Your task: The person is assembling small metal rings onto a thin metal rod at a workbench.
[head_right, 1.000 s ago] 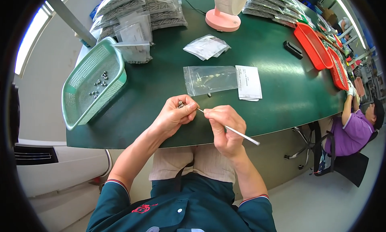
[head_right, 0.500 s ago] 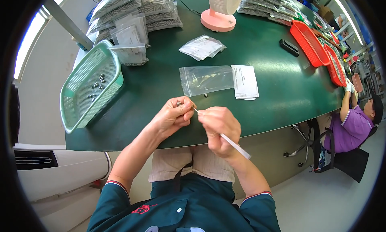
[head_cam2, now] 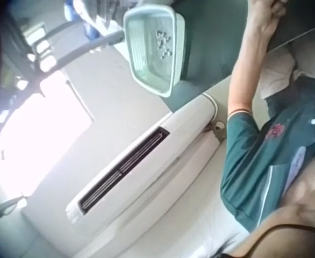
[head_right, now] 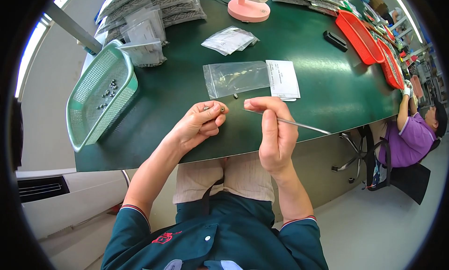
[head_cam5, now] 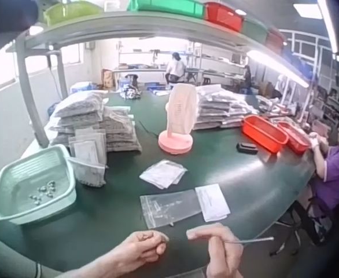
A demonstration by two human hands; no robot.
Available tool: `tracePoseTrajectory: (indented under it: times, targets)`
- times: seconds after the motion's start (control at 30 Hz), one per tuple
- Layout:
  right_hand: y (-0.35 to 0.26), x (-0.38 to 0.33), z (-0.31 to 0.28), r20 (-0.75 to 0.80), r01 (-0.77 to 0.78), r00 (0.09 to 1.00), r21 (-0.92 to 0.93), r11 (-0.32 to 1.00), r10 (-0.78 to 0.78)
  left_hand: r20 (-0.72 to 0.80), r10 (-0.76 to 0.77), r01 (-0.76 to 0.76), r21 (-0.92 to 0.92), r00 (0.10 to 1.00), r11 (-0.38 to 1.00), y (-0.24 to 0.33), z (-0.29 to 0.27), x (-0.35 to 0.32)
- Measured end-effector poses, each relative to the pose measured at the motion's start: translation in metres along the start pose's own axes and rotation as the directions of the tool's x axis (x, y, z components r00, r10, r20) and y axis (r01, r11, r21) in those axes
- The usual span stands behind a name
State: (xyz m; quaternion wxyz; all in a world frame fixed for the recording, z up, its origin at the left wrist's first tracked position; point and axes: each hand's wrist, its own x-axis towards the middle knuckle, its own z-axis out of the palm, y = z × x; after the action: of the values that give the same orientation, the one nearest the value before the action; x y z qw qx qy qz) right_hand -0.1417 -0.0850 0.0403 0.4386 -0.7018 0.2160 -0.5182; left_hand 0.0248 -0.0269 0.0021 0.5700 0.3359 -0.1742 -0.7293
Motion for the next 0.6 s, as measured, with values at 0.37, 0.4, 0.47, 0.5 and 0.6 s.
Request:
tracePoseTrajectory:
  times: [0.37,0.4,0.47,0.5,0.6]
  targets:
    - [0.014,0.012,0.012,0.341,-0.379,0.855,-0.103,0.920,0.391,0.147,-0.056,0.058,-0.005,0.988,0.998,-0.001,-0.002,-0.003]
    - [0.012,0.012,0.012,0.329,-0.402,0.853,-0.080,0.912,0.405,0.134,-0.057,0.058,-0.005,0.989,0.998,-0.002,-0.002,-0.003]
    - [0.009,0.011,0.014,0.319,-0.416,0.848,-0.094,0.905,0.423,0.118,-0.058,0.060,-0.009,0.991,0.998,-0.003,-0.004,-0.003]
    - [0.007,0.011,0.014,0.309,-0.428,0.844,-0.105,0.898,0.438,0.108,-0.055,0.056,-0.007,0.993,0.998,-0.003,-0.005,-0.003]
    - [-0.002,0.008,0.012,0.275,-0.401,0.855,-0.189,0.896,0.441,0.109,-0.054,0.056,-0.018,0.993,0.998,-0.006,-0.006,-0.001]
